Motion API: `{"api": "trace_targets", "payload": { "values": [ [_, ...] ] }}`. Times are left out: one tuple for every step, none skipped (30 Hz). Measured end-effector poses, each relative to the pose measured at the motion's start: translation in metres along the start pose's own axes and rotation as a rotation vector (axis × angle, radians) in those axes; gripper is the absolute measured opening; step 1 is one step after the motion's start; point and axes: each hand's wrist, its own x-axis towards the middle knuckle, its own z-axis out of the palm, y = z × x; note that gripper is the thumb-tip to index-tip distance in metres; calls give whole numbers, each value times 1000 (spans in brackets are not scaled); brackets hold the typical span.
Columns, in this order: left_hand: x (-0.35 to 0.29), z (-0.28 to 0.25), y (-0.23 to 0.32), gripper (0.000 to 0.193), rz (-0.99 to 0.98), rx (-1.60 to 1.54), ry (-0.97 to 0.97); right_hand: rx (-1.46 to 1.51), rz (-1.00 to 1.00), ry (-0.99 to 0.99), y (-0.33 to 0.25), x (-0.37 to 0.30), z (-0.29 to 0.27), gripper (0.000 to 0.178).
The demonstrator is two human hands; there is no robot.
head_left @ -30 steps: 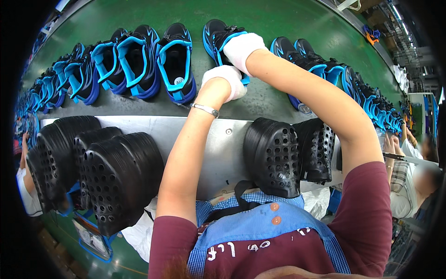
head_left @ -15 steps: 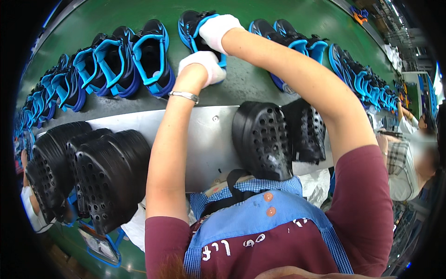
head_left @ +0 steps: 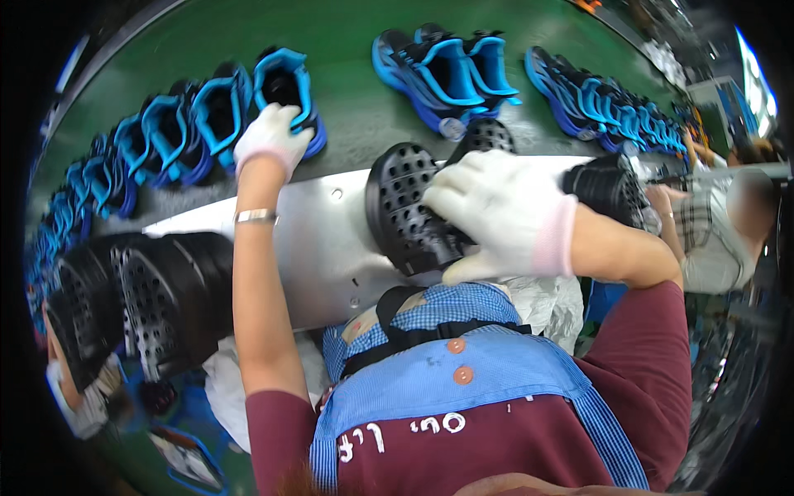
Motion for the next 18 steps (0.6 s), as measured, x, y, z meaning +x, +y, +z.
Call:
{"api": "trace_targets", "payload": {
  "values": [
    [-6, -6, 5, 44, 26, -13, 78, -32, -1, 2, -1, -2, 4, 60],
    [-9, -10, 1, 43, 93, 17, 198, -21, -25, 53, 0, -1, 11, 57],
    [-14, -13, -2, 42, 157, 46, 319, -10, -53, 105, 2, 2, 18, 54],
    [-20, -17, 4, 40, 134, -47, 320, 16, -66, 102, 6, 7, 25, 50],
    [-24, -22, 12, 39, 111, -141, 317, 40, -78, 100, 9, 10, 29, 46],
    [-24, -27, 17, 38, 112, -182, 301, 52, -78, 115, 11, 12, 30, 44],
    [-24, -28, 25, 36, 106, -228, 278, 66, -78, 120, 15, 10, 30, 42],
    [-24, -27, 29, 36, 120, -271, 264, 71, -90, 140, 17, 10, 31, 40],
    [-24, -27, 36, 36, 118, -327, 232, 86, -101, 145, 19, 10, 28, 39],
    [-24, -24, 38, 36, 118, -389, 205, 96, -108, 155, 21, 10, 27, 38],
    [-25, -24, 36, 36, 112, -444, 182, 105, -125, 168, 21, 12, 23, 38],
    [-25, -24, 33, 36, 41, -592, 98, 151, -128, 207, 22, 14, 21, 38],
    [-25, -26, 40, 37, 10, -740, 14, 183, -149, 275, 25, 12, 19, 39],
    [-27, -31, 50, 39, -36, -879, -43, 217, -130, 269, 27, 7, 12, 40],
    [-28, -35, 60, 41, -84, -1017, -104, 250, -111, 264, 28, 3, 2, 42],
    [-28, -41, 63, 46, -84, -1138, -148, 243, -100, 272, 29, 1, -7, 42],
    [-29, -45, 64, 53, -4, -1261, -222, 284, -119, 311, 31, 1, -16, 43],
    [-29, -47, 72, 58, -18, -1445, -269, 323, -139, 349, 32, 2, -26, 44]
  ]
}}
